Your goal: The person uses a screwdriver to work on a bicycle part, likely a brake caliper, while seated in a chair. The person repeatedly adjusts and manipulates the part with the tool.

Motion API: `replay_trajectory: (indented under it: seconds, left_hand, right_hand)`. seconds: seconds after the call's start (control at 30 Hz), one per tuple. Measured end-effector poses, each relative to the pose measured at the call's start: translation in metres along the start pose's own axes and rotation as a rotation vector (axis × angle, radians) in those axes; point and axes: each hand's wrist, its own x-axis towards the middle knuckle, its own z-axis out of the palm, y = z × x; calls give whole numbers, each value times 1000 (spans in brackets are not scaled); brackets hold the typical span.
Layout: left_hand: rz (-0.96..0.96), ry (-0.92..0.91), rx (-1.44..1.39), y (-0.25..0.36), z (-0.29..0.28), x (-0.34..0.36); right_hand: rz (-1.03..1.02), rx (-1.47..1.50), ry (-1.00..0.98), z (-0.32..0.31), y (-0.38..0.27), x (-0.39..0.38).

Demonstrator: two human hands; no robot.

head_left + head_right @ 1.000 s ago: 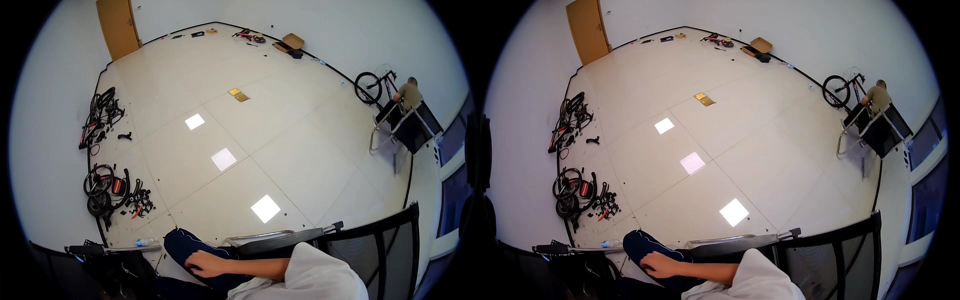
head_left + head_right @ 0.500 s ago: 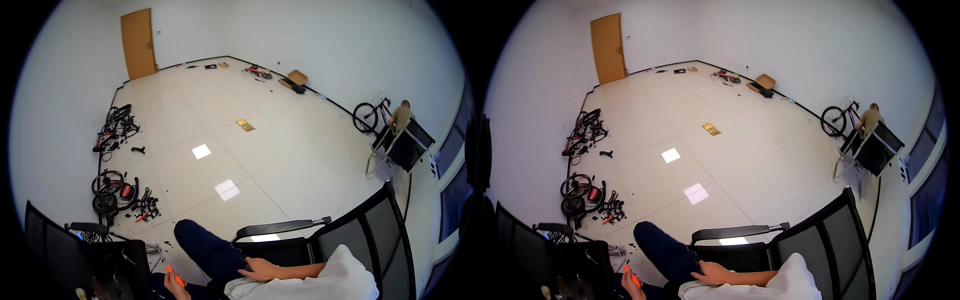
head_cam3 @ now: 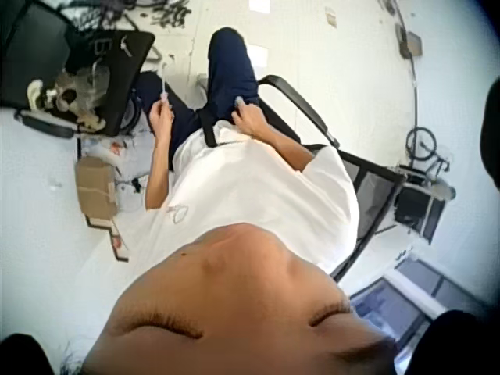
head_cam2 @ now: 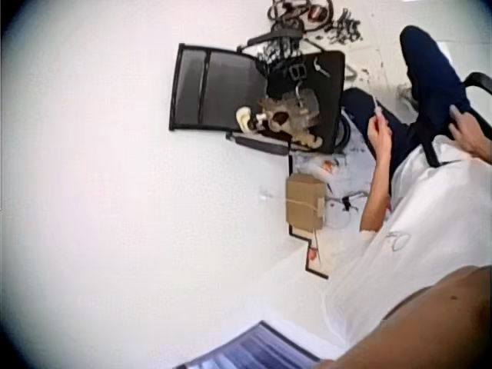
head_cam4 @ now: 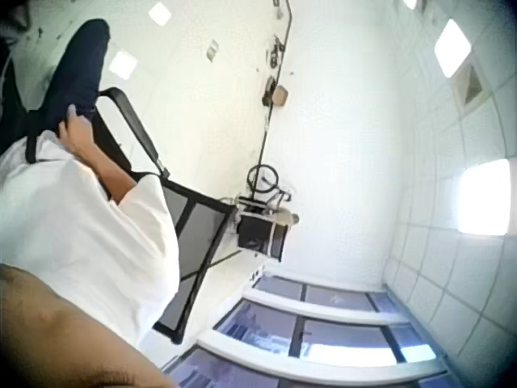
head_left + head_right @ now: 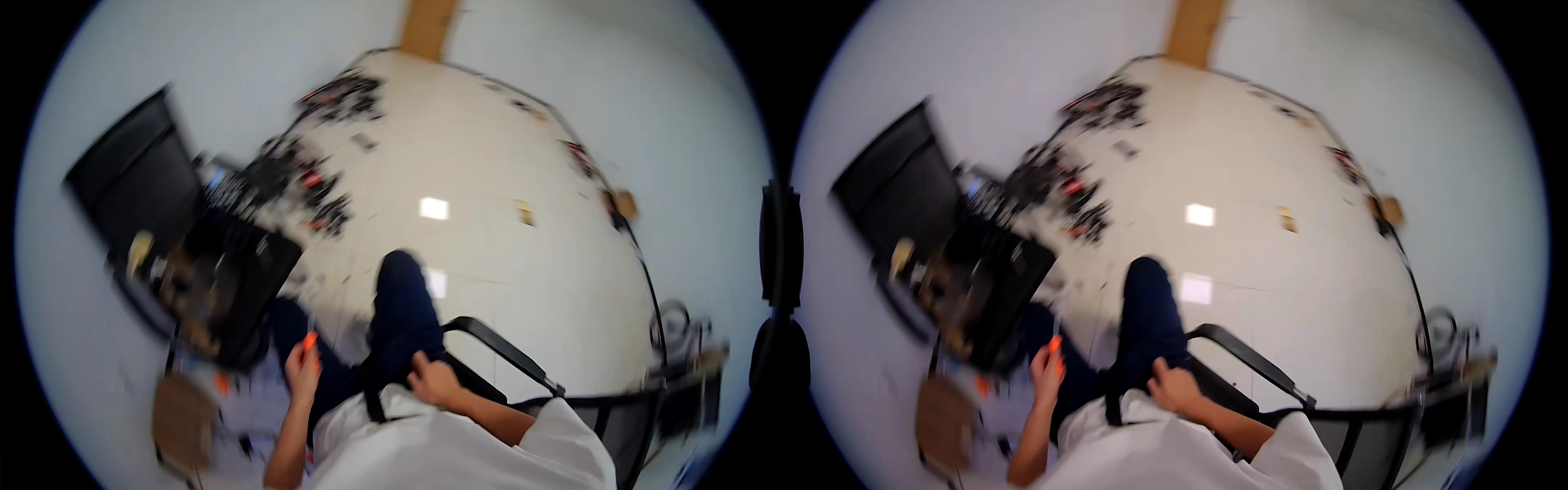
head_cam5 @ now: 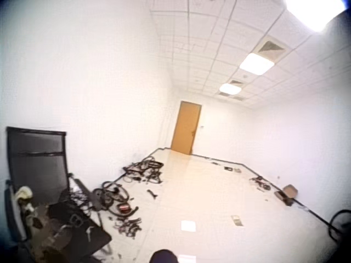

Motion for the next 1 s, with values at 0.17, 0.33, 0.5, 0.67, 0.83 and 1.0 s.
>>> replay_trajectory:
  seconds: [0.17,0.33,0.5,0.67,0.83,1.0]
  left_hand:
    - [7,-41,178,-12,5,-28]
    - [51,-23,172,-2,-20,-43]
    - [173,-23,132,16,-6,-52]
    - [242,-18,105,25,4,-58]
    - [225,-13,118,23,6,-69]
    - [213,-4,126,15,4,-72]
  right_hand:
    - [-118,-137,-141,-30,8,-7]
    - [-265,-153,-111,-71,-45,9]
    - [-519,21,-116,-67,-73,29]
    - [-652,62,-206,-61,-94,29]
    - [-675,109,-225,-61,-88,21]
    - [-695,188,-232,-68,-82,12]
